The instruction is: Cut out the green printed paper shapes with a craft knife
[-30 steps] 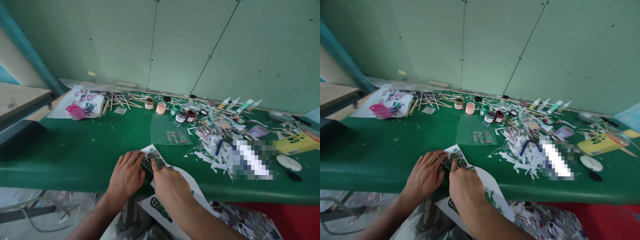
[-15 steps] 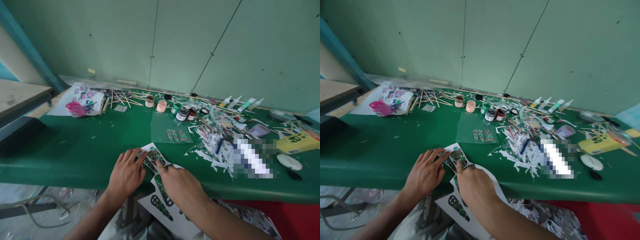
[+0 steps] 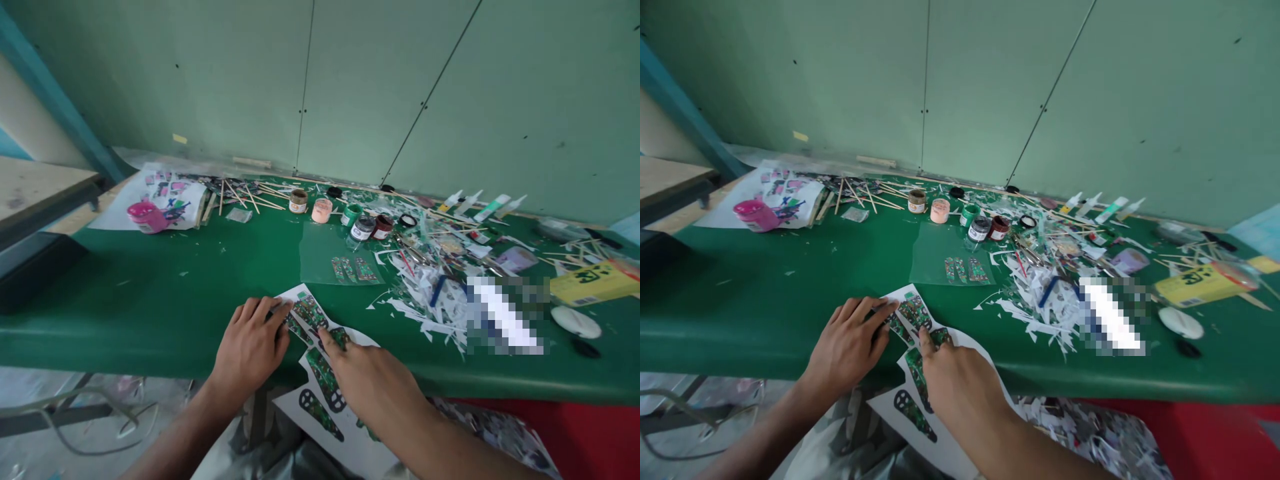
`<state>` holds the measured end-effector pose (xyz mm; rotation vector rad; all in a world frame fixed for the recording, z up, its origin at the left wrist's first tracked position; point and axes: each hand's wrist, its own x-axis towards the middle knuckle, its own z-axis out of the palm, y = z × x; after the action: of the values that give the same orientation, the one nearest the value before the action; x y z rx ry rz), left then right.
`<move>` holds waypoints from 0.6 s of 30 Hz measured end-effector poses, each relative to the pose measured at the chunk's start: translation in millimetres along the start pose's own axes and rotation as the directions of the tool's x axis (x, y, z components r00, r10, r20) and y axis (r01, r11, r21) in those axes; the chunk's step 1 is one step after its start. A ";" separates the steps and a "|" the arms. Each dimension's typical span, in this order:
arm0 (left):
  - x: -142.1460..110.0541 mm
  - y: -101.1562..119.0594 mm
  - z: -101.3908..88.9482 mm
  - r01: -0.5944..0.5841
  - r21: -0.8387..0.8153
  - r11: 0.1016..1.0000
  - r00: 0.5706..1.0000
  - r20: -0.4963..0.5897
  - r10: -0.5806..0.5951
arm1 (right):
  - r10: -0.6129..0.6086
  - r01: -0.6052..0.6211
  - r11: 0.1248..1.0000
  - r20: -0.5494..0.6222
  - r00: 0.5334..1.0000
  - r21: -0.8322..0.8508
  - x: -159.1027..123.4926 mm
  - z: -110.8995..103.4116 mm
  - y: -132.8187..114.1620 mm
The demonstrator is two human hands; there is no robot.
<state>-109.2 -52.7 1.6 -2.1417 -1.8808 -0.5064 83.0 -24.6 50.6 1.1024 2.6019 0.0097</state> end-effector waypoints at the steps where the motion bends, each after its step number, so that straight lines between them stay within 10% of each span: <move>1: 0.1 -0.3 -0.2 0.000 0.000 1.000 1.000 0.001 0.000 | -0.004 0.004 1.000 -0.002 1.000 -0.004 -1.3 0.4 0.3; 18: 4.8 0.8 -5.4 -0.013 -0.005 1.000 1.000 -0.015 0.013 | -0.026 0.027 1.000 -0.125 0.992 0.007 -17.2 15.7 6.2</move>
<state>-108.4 -50.7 8.5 -2.1459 -1.8591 -0.5233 103.1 -34.1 41.4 1.1037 2.7291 0.0640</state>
